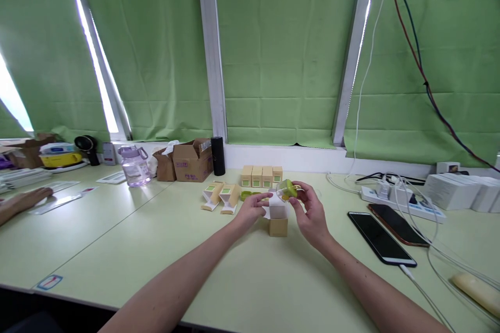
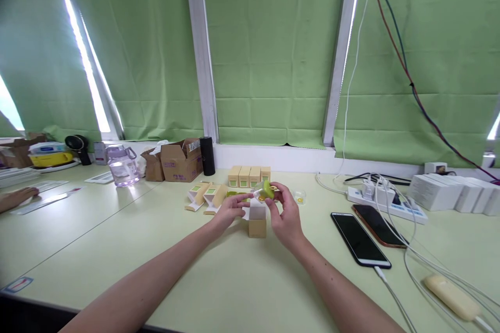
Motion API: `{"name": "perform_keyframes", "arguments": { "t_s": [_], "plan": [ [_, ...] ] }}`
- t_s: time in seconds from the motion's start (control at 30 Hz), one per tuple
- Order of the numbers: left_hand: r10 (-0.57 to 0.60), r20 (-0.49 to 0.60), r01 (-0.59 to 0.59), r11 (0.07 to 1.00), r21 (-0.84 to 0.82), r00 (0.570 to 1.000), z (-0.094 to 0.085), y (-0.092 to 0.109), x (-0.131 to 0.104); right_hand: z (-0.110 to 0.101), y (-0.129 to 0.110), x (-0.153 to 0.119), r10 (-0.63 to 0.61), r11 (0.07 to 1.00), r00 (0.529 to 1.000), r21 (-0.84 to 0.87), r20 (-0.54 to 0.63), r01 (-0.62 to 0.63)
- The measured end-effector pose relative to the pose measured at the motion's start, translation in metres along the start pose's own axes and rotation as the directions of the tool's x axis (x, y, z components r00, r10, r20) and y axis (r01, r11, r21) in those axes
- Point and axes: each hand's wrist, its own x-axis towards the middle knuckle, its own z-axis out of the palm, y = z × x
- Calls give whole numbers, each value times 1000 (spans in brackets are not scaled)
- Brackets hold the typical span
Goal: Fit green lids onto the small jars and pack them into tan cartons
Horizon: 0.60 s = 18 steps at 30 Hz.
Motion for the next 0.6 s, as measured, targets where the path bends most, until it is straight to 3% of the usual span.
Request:
{"name": "perform_keyframes", "arguments": {
  "t_s": [0.17,0.37,0.6],
  "plan": [
    [23,48,-21,999,-33,999,4,3,-3,3,-4,-5,-48,996,994,-71,100,55],
    [-1,36,2,1000,-30,999,2,2,-2,-2,-1,-3,-40,986,993,-159,112,58],
    [1,50,-1,1000,2,999,0,1,-1,-6,0,-3,58,986,977,-168,206,-23]
  ]
}}
